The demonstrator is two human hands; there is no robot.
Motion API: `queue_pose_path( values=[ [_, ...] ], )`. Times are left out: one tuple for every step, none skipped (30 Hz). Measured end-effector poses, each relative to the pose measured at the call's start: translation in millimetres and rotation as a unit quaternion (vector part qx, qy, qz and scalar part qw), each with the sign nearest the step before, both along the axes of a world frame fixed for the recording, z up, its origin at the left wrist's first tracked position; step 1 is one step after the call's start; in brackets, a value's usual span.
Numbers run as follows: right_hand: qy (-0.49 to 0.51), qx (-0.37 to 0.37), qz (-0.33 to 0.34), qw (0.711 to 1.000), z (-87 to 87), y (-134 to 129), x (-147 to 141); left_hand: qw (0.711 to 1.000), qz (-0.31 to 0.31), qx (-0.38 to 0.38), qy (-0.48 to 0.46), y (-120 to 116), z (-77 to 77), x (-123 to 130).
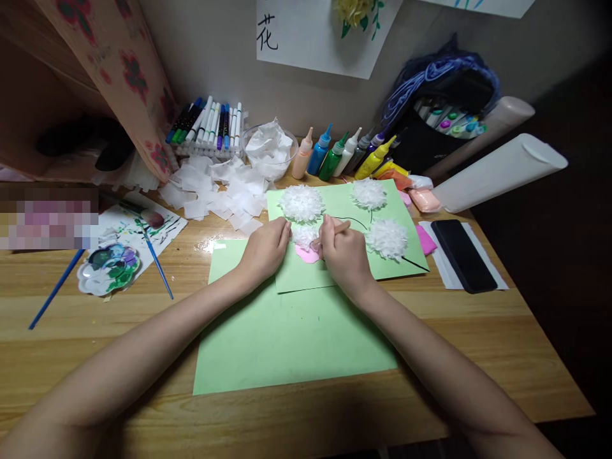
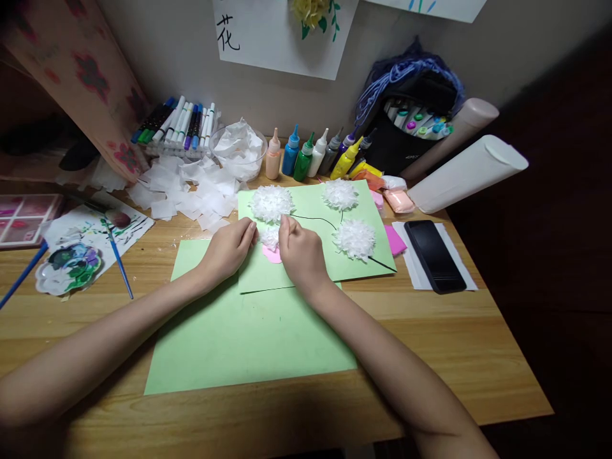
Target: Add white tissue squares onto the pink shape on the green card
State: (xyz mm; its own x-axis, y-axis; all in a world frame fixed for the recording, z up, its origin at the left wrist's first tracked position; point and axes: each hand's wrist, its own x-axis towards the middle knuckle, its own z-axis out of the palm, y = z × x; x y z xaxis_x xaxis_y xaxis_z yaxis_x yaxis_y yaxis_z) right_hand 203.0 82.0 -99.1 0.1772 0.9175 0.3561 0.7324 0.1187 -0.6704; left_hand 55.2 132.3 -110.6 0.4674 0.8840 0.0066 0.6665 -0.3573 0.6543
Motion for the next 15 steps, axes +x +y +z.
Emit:
queue_pose_path(
  values=[
    [0.017,-0.014,-0.003,1.0,2.8,4.0,0.6,1.0,-0.001,0.002,0.003,-0.4,-0.1,0.1],
    [0.036,-0.027,-0.002,0.999,5.3,6.7,1.4,1.0,-0.003,0.004,0.006,-0.9,-0.3,0.1],
    [0.056,-0.038,0.002,0.998,7.2,7.7,2.6,1.0,-0.004,0.005,0.008,-1.4,-0.5,0.1],
    [0.08,-0.045,0.008,0.996,8.4,6.8,3.9,1.0,-0.004,0.006,0.011,-1.8,-0.8,0.0],
    [0.105,-0.049,0.015,0.993,8.7,3.7,5.5,1.0,-0.004,0.007,0.014,-2.0,-1.0,0.0],
    [0.13,-0.046,0.02,0.99,8.0,-1.2,7.5,1.0,-0.004,0.008,0.015,-2.0,-1.2,0.0],
    [0.155,-0.034,0.022,0.987,6.3,-7.7,9.7,1.0,-0.005,0.009,0.015,-1.8,-1.3,-0.1],
    [0.18,-0.016,0.024,0.983,3.5,-15.2,12.2,1.0,-0.005,0.009,0.014,-1.4,-1.2,-0.1],
    [0.207,0.011,0.024,0.978,-0.3,-23.1,14.9,1.0,-0.006,0.008,0.012,-0.9,-1.0,-0.2],
    [0.235,0.037,0.025,0.971,-4.7,-30.7,17.9,1.0,-0.007,0.005,0.01,-0.5,-0.6,-0.4],
    [0.273,0.044,0.034,0.96,-9.6,-37.5,20.9,1.0,-0.007,0.002,0.009,-0.2,-0.1,-0.6],
    [0.317,0.03,0.047,0.947,-14.6,-43.1,23.9,1.0,-0.007,-0.001,0.008,-0.3,0.5,-0.8],
    [0.362,0.003,0.062,0.93,-19.4,-47.2,26.9,1.0,-0.007,-0.005,0.006,-0.8,1.1,-1.1],
    [0.397,-0.035,0.083,0.913,-23.7,-50.0,29.8,1.0,-0.005,-0.008,0.003,-2.0,1.7,-1.3],
    [0.423,-0.072,0.103,0.897,-27.3,-51.4,32.7,1.0,-0.002,-0.012,-0.001,-3.6,2.2,-1.5]
  ],
)
